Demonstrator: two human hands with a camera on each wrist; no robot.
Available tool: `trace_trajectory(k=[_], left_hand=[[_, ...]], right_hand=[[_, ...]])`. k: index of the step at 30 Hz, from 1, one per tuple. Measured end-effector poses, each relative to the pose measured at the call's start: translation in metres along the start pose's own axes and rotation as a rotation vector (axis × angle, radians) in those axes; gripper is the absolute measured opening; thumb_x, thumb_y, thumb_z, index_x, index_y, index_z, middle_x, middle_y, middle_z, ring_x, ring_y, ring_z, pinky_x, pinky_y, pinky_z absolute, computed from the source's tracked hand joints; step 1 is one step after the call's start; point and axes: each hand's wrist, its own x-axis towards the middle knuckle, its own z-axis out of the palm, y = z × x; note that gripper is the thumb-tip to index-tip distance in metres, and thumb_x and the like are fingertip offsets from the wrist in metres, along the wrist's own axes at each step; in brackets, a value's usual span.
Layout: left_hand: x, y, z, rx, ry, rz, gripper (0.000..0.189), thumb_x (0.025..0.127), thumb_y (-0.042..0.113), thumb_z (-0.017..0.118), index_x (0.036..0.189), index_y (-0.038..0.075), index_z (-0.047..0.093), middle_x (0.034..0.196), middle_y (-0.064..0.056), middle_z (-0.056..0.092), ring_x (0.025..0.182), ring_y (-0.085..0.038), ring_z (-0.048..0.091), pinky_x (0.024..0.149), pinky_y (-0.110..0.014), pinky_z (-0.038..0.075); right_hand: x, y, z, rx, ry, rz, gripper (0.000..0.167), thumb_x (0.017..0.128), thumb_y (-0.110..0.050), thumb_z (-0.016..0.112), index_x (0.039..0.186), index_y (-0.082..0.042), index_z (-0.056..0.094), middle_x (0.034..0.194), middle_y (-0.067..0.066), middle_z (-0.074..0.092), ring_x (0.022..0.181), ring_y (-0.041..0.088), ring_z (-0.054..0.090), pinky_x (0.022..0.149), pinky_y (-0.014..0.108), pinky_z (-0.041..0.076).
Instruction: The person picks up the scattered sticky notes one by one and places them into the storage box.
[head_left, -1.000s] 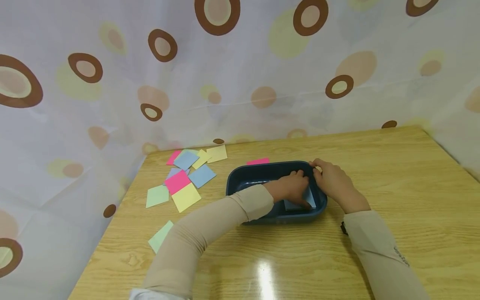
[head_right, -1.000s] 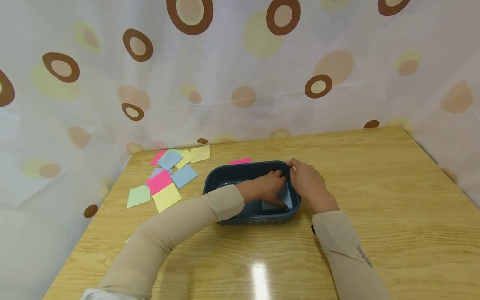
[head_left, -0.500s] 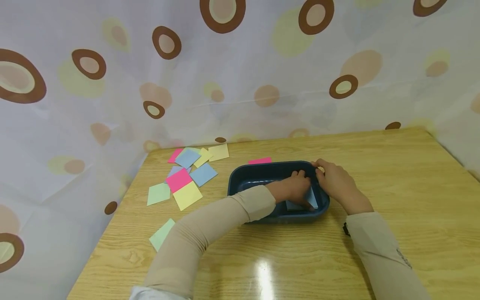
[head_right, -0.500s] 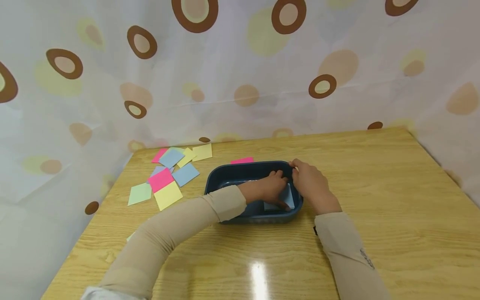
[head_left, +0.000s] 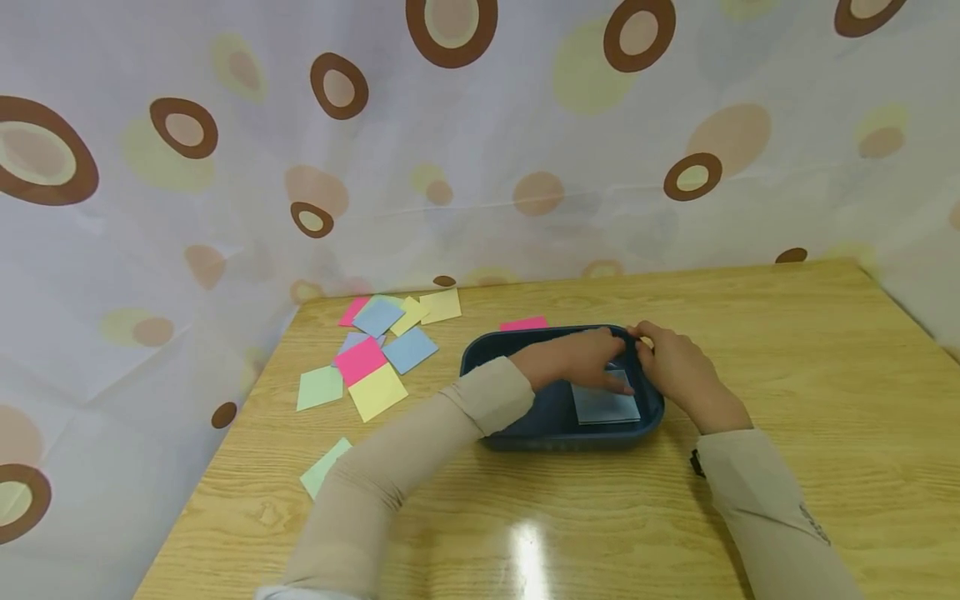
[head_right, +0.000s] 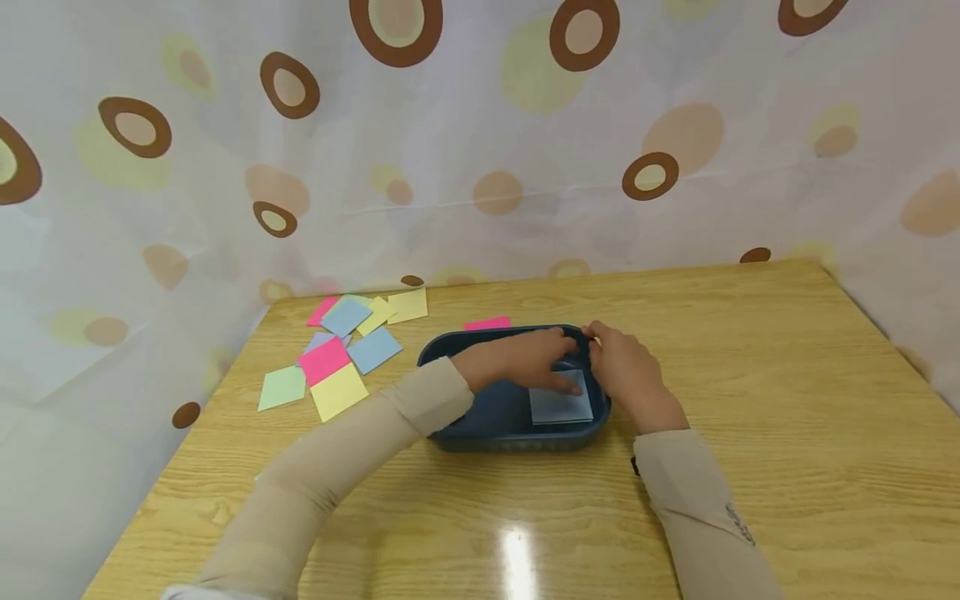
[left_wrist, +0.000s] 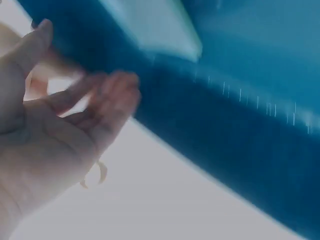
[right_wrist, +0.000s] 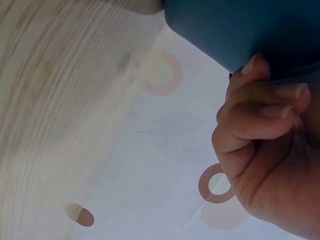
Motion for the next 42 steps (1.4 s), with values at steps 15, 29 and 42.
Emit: trace_trajectory(k=[15, 29, 42], left_hand=[[-0.035, -0.144, -0.008, -0.264, 0.287, -0.120, 0.028, 0.092, 0.009, 0.064, 0.118, -0.002, 0.063, 0.108, -0.016, 0.063, 0.099, -0.026, 0.058, 0.087, -0.033, 0.046], [-0.023, -0.175, 0.040, -0.278, 0.071, -0.108, 0.044, 0.099, 0.005, 0.046, 0.137, 0.025, 0.056, 0.123, -0.012, 0.045, 0.105, -0.022, 0.041, 0.089, -0.032, 0.037], [-0.039, -0.181, 0.039, -0.199, 0.066, -0.161, 0.048, 0.095, 0.035, 0.059, 0.138, 0.015, 0.053, 0.142, -0.014, 0.042, 0.130, -0.028, 0.038, 0.102, -0.042, 0.038]], right_hand=[[0.000, 0.001, 0.000, 0.005, 0.008, 0.022, 0.035, 0.101, -0.009, 0.043, 0.133, 0.003, 0.048, 0.061, 0.005, 0.048, 0.047, 0.016, 0.040, 0.045, 0.029, 0.033], [-0.001, 0.002, 0.002, -0.002, 0.011, -0.015, 0.034, 0.100, -0.008, 0.043, 0.132, 0.004, 0.048, 0.059, 0.004, 0.046, 0.047, 0.016, 0.039, 0.045, 0.028, 0.032], [-0.001, 0.001, 0.004, -0.012, 0.018, -0.013, 0.035, 0.100, -0.008, 0.043, 0.133, 0.004, 0.048, 0.055, 0.003, 0.044, 0.044, 0.015, 0.037, 0.044, 0.027, 0.030]])
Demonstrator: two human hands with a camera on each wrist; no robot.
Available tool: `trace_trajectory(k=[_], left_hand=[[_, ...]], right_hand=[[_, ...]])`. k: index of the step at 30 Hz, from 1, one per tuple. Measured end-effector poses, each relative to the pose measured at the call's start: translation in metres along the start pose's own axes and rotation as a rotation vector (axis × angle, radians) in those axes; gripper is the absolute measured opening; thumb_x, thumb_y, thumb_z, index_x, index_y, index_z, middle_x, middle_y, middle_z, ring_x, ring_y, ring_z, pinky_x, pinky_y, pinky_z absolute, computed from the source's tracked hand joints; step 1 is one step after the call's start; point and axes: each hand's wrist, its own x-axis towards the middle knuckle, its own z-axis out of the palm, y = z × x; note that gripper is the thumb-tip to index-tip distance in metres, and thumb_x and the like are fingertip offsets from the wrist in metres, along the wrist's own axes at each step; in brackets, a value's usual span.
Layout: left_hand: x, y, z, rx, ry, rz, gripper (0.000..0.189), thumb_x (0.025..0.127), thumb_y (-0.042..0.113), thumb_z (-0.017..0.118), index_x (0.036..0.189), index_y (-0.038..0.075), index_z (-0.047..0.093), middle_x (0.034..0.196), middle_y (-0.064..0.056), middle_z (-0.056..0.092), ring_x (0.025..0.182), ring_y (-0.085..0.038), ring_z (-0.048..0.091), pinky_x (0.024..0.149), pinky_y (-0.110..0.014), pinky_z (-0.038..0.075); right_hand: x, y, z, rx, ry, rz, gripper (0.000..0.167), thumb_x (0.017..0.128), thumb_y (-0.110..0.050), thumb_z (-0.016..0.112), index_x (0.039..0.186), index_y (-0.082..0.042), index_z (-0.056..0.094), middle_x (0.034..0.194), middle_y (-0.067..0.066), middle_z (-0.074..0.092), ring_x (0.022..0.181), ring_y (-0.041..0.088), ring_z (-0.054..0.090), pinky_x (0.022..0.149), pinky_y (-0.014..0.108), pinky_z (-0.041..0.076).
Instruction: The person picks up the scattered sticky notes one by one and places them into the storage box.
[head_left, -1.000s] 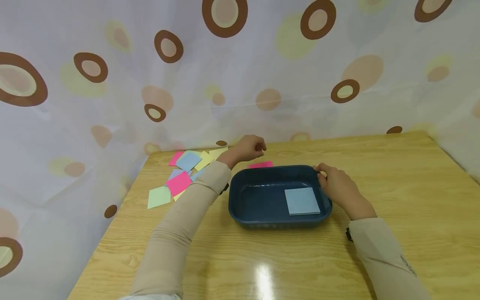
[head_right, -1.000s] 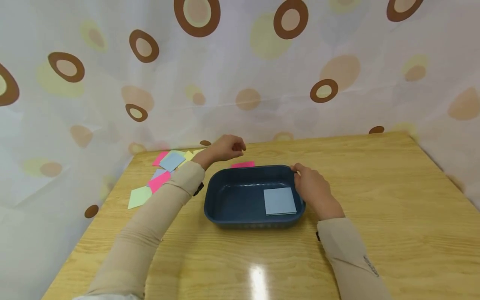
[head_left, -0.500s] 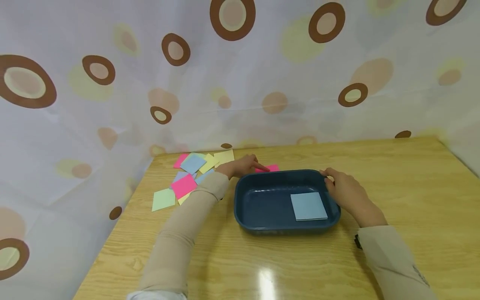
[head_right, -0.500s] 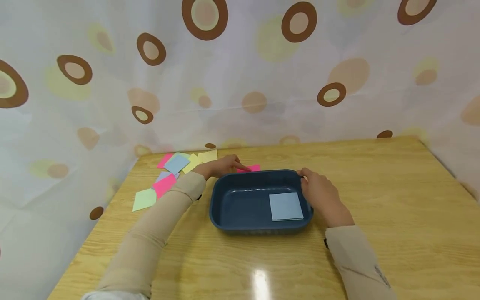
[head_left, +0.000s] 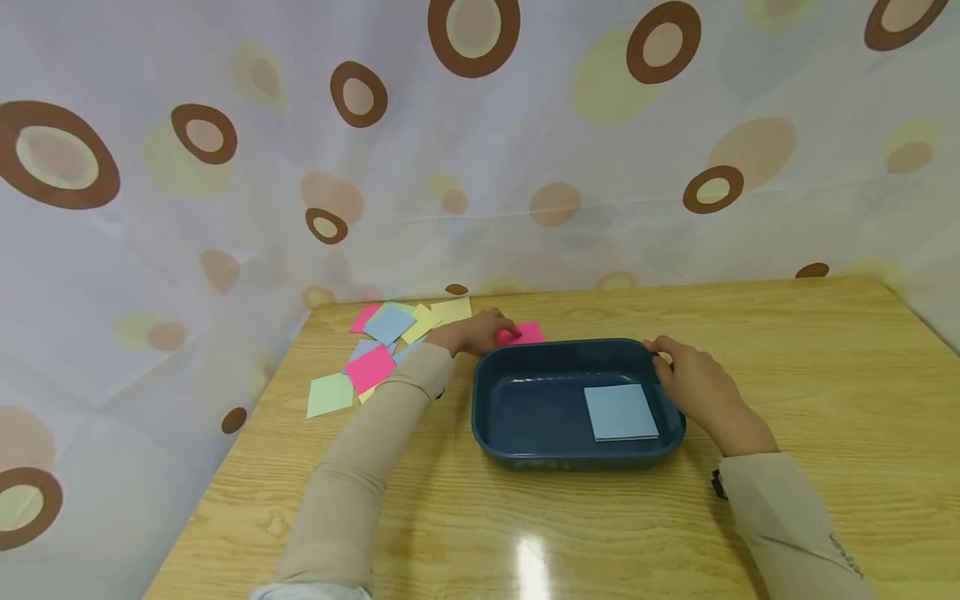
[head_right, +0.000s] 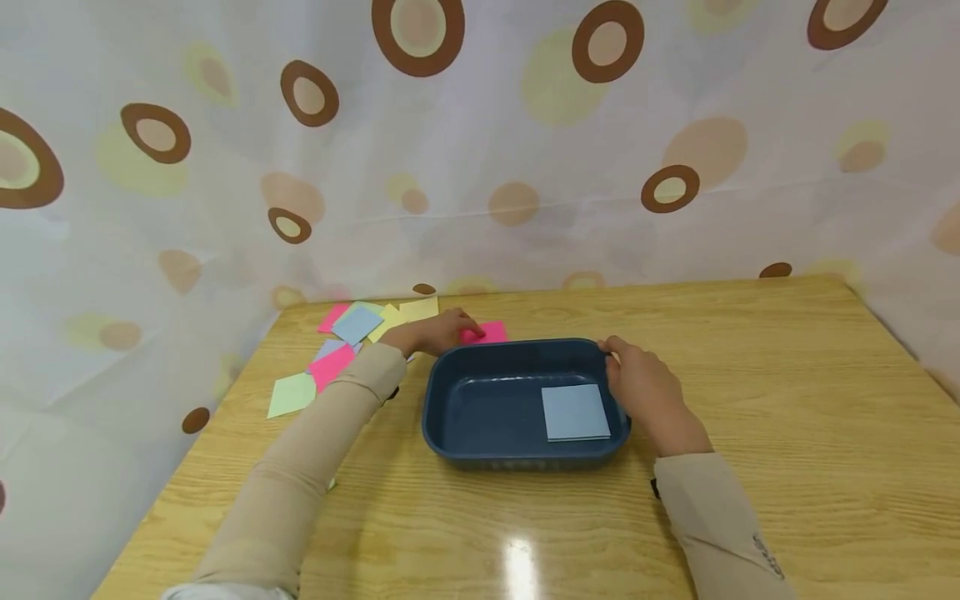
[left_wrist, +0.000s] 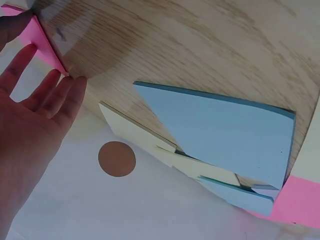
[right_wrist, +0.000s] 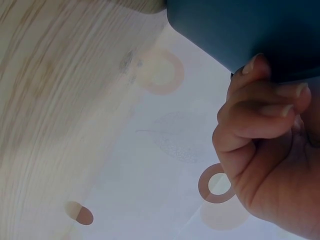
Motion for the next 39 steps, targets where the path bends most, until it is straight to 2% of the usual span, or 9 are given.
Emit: trace_trajectory(k=[8, 14, 18, 22, 28, 31, 34, 37, 39], left_hand=[[-0.007, 0.001, 0.003, -0.018, 0.059, -0.052, 0.041, 0.095, 0.021, 0.060, 0.133, 0.006, 0.054, 0.131, -0.016, 0.048, 0.118, -0.026, 0.047, 0.097, -0.035, 0.042], [-0.009, 0.000, 0.006, -0.041, 0.091, -0.150, 0.058, 0.092, 0.027, 0.064, 0.140, 0.002, 0.041, 0.135, -0.018, 0.040, 0.116, -0.025, 0.046, 0.096, -0.036, 0.042], [-0.009, 0.002, 0.004, -0.042, 0.102, -0.181, 0.061, 0.091, 0.029, 0.065, 0.139, 0.000, 0.039, 0.134, -0.019, 0.036, 0.116, -0.026, 0.043, 0.095, -0.036, 0.042], [-0.008, 0.004, 0.002, 0.029, 0.105, -0.195, 0.056, 0.091, 0.027, 0.065, 0.134, -0.002, 0.045, 0.129, -0.021, 0.040, 0.115, -0.030, 0.040, 0.093, -0.038, 0.042], [-0.007, 0.006, -0.001, 0.204, 0.082, -0.210, 0.043, 0.091, 0.025, 0.063, 0.124, -0.002, 0.053, 0.124, -0.019, 0.045, 0.112, -0.030, 0.041, 0.092, -0.038, 0.041], [-0.010, 0.008, -0.005, 0.284, 0.088, -0.221, 0.051, 0.090, 0.033, 0.064, 0.127, 0.000, 0.052, 0.128, -0.019, 0.046, 0.120, -0.031, 0.040, 0.100, -0.040, 0.038], [-0.016, 0.009, -0.009, 0.362, 0.129, -0.235, 0.066, 0.087, 0.047, 0.064, 0.132, 0.002, 0.050, 0.129, -0.018, 0.049, 0.124, -0.032, 0.040, 0.103, -0.042, 0.036], [-0.022, 0.010, -0.013, 0.368, 0.184, -0.244, 0.079, 0.082, 0.059, 0.064, 0.134, 0.001, 0.047, 0.125, -0.019, 0.050, 0.123, -0.036, 0.041, 0.099, -0.041, 0.041], [-0.025, 0.010, -0.016, 0.345, 0.218, -0.238, 0.081, 0.082, 0.056, 0.067, 0.135, 0.000, 0.044, 0.123, -0.021, 0.050, 0.122, -0.039, 0.041, 0.096, -0.040, 0.044]], right_hand=[[0.000, -0.001, 0.000, 0.007, -0.003, 0.008, 0.035, 0.101, -0.009, 0.043, 0.133, 0.004, 0.048, 0.056, 0.004, 0.044, 0.045, 0.015, 0.038, 0.044, 0.029, 0.031], [-0.001, 0.000, 0.002, 0.014, -0.005, 0.005, 0.035, 0.101, -0.008, 0.043, 0.133, 0.004, 0.048, 0.054, 0.003, 0.043, 0.044, 0.014, 0.037, 0.044, 0.028, 0.031], [-0.002, 0.001, 0.002, 0.018, -0.003, 0.003, 0.036, 0.100, -0.008, 0.043, 0.133, 0.004, 0.048, 0.053, 0.003, 0.042, 0.043, 0.014, 0.036, 0.043, 0.027, 0.030], [-0.002, 0.001, 0.001, 0.018, 0.001, -0.001, 0.036, 0.100, -0.008, 0.042, 0.133, 0.005, 0.047, 0.053, 0.003, 0.041, 0.043, 0.014, 0.036, 0.043, 0.027, 0.030], [-0.002, 0.002, 0.001, 0.017, 0.006, -0.002, 0.035, 0.100, -0.008, 0.043, 0.133, 0.005, 0.048, 0.054, 0.003, 0.042, 0.044, 0.014, 0.036, 0.043, 0.027, 0.030], [-0.002, 0.001, 0.000, 0.018, 0.007, -0.003, 0.035, 0.100, -0.008, 0.043, 0.133, 0.005, 0.048, 0.055, 0.003, 0.044, 0.044, 0.014, 0.037, 0.043, 0.028, 0.030], [-0.002, 0.001, 0.000, 0.018, 0.007, -0.004, 0.035, 0.100, -0.007, 0.043, 0.133, 0.005, 0.048, 0.055, 0.004, 0.045, 0.044, 0.015, 0.037, 0.043, 0.028, 0.031], [-0.002, 0.000, -0.001, 0.019, 0.006, -0.004, 0.035, 0.100, -0.007, 0.043, 0.133, 0.005, 0.048, 0.056, 0.004, 0.046, 0.044, 0.015, 0.038, 0.044, 0.028, 0.031], [-0.002, 0.001, -0.001, 0.017, 0.005, -0.004, 0.035, 0.100, -0.008, 0.043, 0.133, 0.005, 0.048, 0.057, 0.004, 0.047, 0.045, 0.015, 0.038, 0.044, 0.028, 0.031]])
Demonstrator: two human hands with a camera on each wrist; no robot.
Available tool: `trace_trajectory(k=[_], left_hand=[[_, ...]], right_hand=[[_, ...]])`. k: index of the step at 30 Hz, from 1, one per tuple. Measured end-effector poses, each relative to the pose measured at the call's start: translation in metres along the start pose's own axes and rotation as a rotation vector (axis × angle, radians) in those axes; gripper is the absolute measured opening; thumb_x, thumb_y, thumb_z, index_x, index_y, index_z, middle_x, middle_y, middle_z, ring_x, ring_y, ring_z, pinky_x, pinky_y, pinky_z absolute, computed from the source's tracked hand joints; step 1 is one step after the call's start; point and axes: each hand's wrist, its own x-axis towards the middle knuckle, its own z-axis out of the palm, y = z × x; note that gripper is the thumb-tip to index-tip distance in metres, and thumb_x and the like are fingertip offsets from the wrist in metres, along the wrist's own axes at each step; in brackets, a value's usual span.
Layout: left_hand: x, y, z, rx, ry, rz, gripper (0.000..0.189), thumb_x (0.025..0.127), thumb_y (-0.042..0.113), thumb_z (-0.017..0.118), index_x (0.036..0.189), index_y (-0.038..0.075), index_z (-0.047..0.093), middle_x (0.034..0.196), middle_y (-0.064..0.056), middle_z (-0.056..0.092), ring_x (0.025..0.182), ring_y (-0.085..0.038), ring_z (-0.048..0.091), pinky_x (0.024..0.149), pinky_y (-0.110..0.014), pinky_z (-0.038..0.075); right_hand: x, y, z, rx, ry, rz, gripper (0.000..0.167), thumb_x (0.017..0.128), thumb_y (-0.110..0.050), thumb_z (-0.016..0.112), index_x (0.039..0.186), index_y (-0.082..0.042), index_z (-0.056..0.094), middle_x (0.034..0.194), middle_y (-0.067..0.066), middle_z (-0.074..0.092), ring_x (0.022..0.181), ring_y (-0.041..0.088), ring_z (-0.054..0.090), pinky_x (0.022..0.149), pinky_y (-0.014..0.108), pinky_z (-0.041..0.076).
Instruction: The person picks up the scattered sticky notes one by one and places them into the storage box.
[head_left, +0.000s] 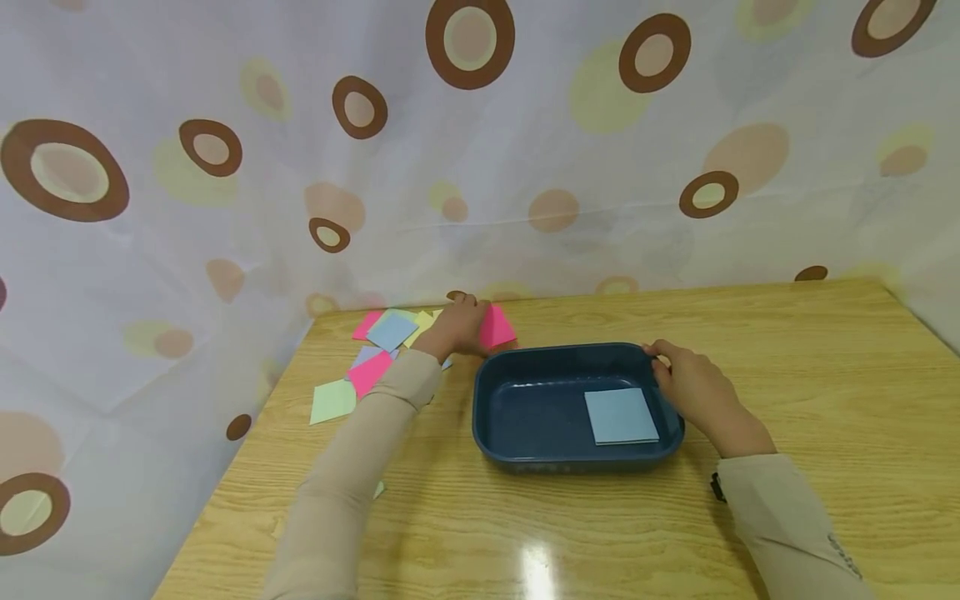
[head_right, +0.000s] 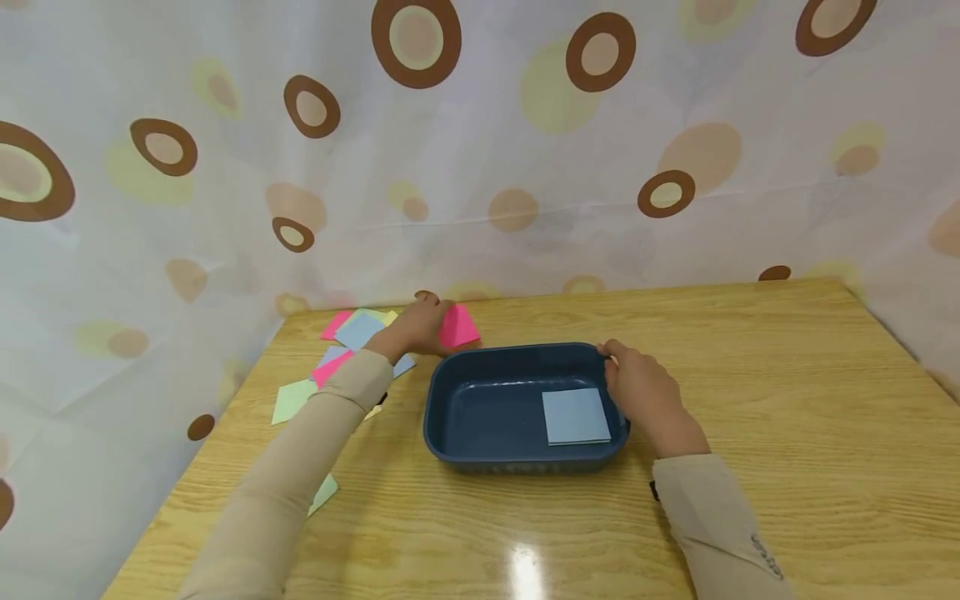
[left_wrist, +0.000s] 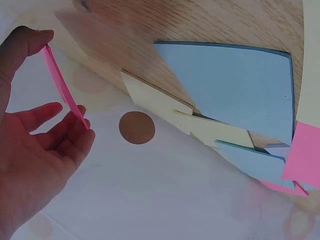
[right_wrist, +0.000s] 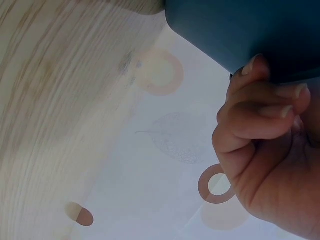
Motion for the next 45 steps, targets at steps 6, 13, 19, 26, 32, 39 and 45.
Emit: trace_trajectory(k=[6, 13, 19, 26, 32, 39, 45], left_hand=[[-0.005, 0.003, -0.010, -0.127, 0.106, 0.042, 0.074, 0.080, 0.034, 0.075, 0.136, -0.001, 0.041, 0.124, -0.020, 0.049, 0.115, -0.035, 0.041, 0.096, -0.043, 0.040], [-0.014, 0.029, -0.038, -0.327, 0.207, 0.156, 0.078, 0.080, 0.031, 0.076, 0.141, -0.001, 0.040, 0.132, -0.017, 0.047, 0.116, -0.030, 0.039, 0.090, -0.037, 0.044], [-0.025, 0.074, -0.057, -0.232, 0.152, 0.293, 0.078, 0.081, 0.038, 0.074, 0.141, 0.001, 0.043, 0.135, -0.012, 0.049, 0.119, -0.026, 0.042, 0.095, -0.033, 0.042], [-0.028, 0.120, -0.062, -0.153, -0.082, 0.358, 0.069, 0.081, 0.036, 0.075, 0.137, 0.005, 0.049, 0.124, -0.007, 0.055, 0.111, -0.019, 0.045, 0.088, -0.027, 0.042], [-0.018, 0.144, -0.047, -0.064, -0.198, 0.388, 0.067, 0.082, 0.036, 0.075, 0.136, 0.007, 0.049, 0.123, -0.005, 0.056, 0.109, -0.017, 0.046, 0.086, -0.025, 0.042], [-0.013, 0.163, -0.031, 0.008, -0.249, 0.435, 0.077, 0.081, 0.041, 0.075, 0.143, 0.009, 0.042, 0.131, -0.005, 0.052, 0.113, -0.019, 0.045, 0.095, -0.027, 0.039], [-0.011, 0.172, -0.021, 0.049, -0.257, 0.456, 0.076, 0.083, 0.040, 0.074, 0.144, 0.011, 0.041, 0.132, -0.005, 0.052, 0.112, -0.018, 0.045, 0.094, -0.027, 0.039]], right_hand=[[0.000, 0.000, 0.000, -0.004, 0.003, -0.002, 0.035, 0.100, -0.006, 0.042, 0.133, 0.006, 0.046, 0.057, 0.004, 0.043, 0.046, 0.015, 0.039, 0.045, 0.028, 0.032], [0.003, 0.001, 0.002, -0.021, 0.029, 0.001, 0.032, 0.099, -0.004, 0.043, 0.129, 0.006, 0.048, 0.058, 0.005, 0.042, 0.046, 0.015, 0.038, 0.045, 0.028, 0.032], [0.002, -0.002, 0.001, 0.001, 0.007, 0.003, 0.032, 0.100, -0.005, 0.044, 0.129, 0.006, 0.048, 0.057, 0.004, 0.041, 0.047, 0.016, 0.039, 0.046, 0.029, 0.032], [0.005, -0.002, 0.001, -0.003, -0.012, 0.040, 0.033, 0.100, -0.008, 0.043, 0.130, 0.004, 0.047, 0.060, 0.005, 0.040, 0.051, 0.017, 0.040, 0.048, 0.029, 0.033], [0.005, -0.001, 0.000, 0.005, -0.019, 0.041, 0.033, 0.100, -0.008, 0.043, 0.129, 0.004, 0.047, 0.060, 0.005, 0.040, 0.051, 0.018, 0.040, 0.048, 0.029, 0.032], [0.005, -0.001, 0.000, 0.008, -0.009, 0.021, 0.031, 0.099, -0.008, 0.043, 0.128, 0.004, 0.049, 0.057, 0.004, 0.040, 0.048, 0.016, 0.040, 0.046, 0.029, 0.032], [0.004, 0.001, -0.001, 0.019, -0.010, 0.020, 0.032, 0.099, -0.008, 0.043, 0.128, 0.004, 0.049, 0.056, 0.005, 0.042, 0.047, 0.016, 0.041, 0.045, 0.029, 0.034]])
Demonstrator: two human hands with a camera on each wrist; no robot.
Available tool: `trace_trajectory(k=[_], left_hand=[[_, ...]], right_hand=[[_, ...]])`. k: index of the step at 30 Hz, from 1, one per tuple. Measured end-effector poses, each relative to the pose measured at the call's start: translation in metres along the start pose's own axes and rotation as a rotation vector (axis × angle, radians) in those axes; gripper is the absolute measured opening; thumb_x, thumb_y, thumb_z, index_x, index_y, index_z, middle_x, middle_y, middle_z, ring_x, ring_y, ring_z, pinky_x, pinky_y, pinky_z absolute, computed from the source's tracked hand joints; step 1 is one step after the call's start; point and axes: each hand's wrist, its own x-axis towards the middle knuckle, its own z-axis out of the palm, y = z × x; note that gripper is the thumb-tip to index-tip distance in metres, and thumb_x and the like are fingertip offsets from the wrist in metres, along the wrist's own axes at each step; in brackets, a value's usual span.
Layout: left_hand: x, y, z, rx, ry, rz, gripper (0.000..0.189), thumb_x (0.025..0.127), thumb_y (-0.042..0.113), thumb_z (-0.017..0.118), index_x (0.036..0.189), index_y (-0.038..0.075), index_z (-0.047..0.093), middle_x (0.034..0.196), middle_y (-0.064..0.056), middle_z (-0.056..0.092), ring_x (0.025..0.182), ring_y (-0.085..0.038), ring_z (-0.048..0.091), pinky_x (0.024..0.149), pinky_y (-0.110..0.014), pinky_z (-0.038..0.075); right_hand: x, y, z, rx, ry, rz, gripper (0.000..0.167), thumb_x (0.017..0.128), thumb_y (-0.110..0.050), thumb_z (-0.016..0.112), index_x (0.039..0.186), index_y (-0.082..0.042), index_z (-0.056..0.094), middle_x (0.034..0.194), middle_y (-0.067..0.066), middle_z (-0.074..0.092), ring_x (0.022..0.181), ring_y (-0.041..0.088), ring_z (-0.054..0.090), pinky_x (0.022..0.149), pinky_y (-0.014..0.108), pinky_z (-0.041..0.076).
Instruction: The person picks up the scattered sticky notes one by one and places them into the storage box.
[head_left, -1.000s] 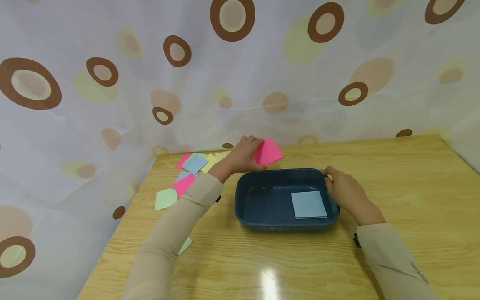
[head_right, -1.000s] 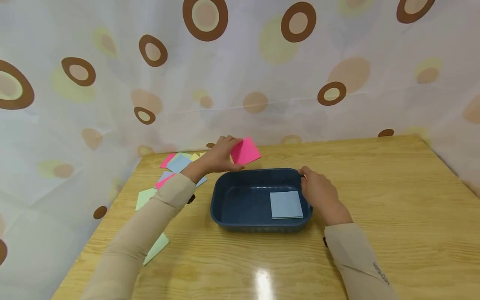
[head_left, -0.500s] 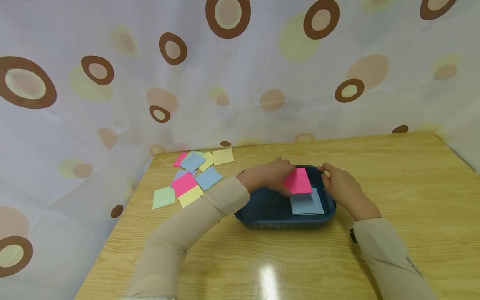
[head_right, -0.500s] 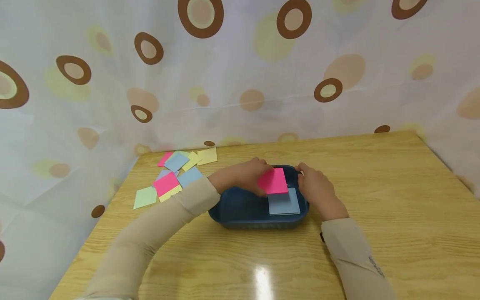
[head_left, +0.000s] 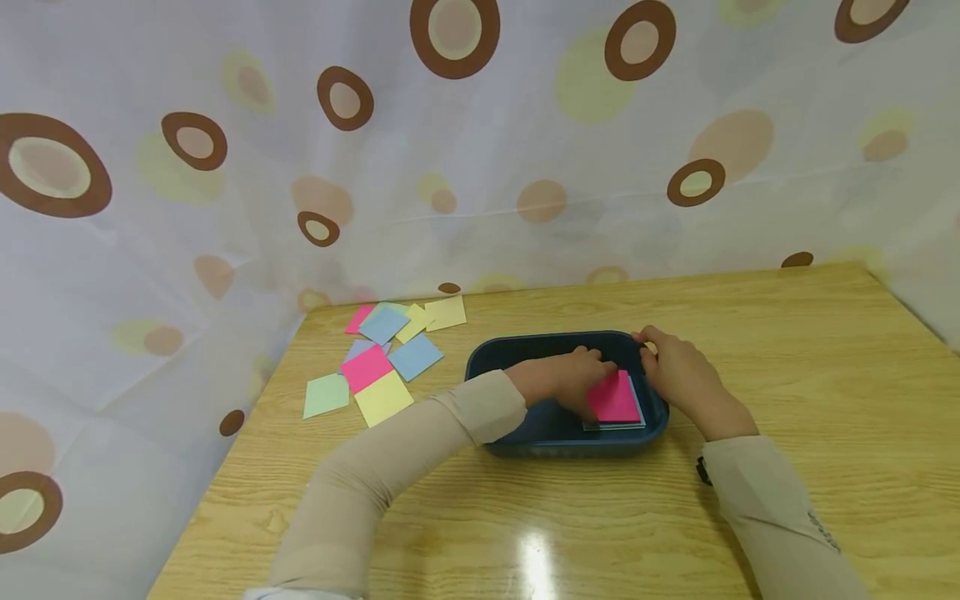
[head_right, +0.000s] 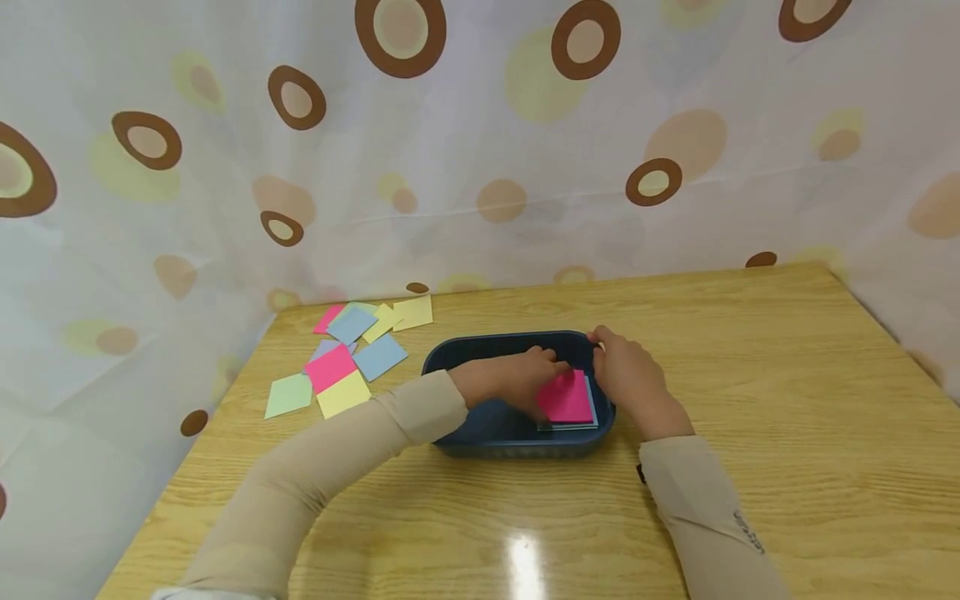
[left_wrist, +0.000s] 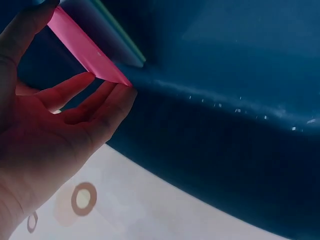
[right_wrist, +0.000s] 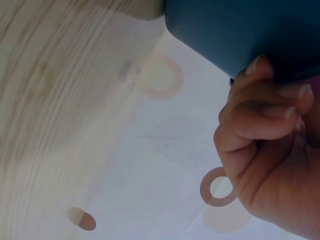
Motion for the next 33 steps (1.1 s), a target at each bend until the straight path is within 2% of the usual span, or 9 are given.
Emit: trace_trajectory(k=[11, 19, 29, 33], left_hand=[[0.008, 0.004, 0.008, 0.025, -0.014, -0.008, 0.075, 0.084, 0.043, 0.072, 0.144, 0.012, 0.041, 0.131, -0.005, 0.053, 0.112, -0.018, 0.046, 0.094, -0.026, 0.039], [0.008, 0.006, 0.008, -0.013, -0.018, -0.031, 0.080, 0.083, 0.043, 0.073, 0.147, 0.013, 0.036, 0.134, -0.006, 0.047, 0.110, -0.017, 0.045, 0.093, -0.026, 0.040], [0.013, 0.015, 0.006, 0.000, -0.017, -0.039, 0.091, 0.084, 0.049, 0.070, 0.150, 0.008, 0.024, 0.144, -0.011, 0.038, 0.124, -0.020, 0.042, 0.098, -0.030, 0.042], [0.015, 0.019, 0.004, 0.014, -0.020, -0.040, 0.091, 0.083, 0.050, 0.070, 0.151, 0.009, 0.024, 0.144, -0.010, 0.038, 0.123, -0.019, 0.043, 0.096, -0.030, 0.044]], right_hand=[[-0.001, 0.000, 0.000, 0.006, 0.009, -0.015, 0.032, 0.099, -0.008, 0.043, 0.127, 0.005, 0.049, 0.057, 0.004, 0.041, 0.047, 0.015, 0.040, 0.045, 0.029, 0.032], [0.000, 0.000, 0.000, 0.003, 0.015, -0.017, 0.031, 0.099, -0.008, 0.042, 0.127, 0.005, 0.049, 0.056, 0.004, 0.041, 0.047, 0.015, 0.040, 0.045, 0.029, 0.032], [0.000, 0.000, 0.001, 0.008, 0.010, -0.018, 0.032, 0.099, -0.007, 0.042, 0.127, 0.004, 0.049, 0.056, 0.005, 0.043, 0.047, 0.015, 0.039, 0.045, 0.029, 0.031], [-0.001, 0.000, 0.000, 0.014, 0.011, -0.021, 0.032, 0.099, -0.007, 0.043, 0.127, 0.005, 0.049, 0.056, 0.005, 0.043, 0.047, 0.016, 0.040, 0.045, 0.029, 0.032]])
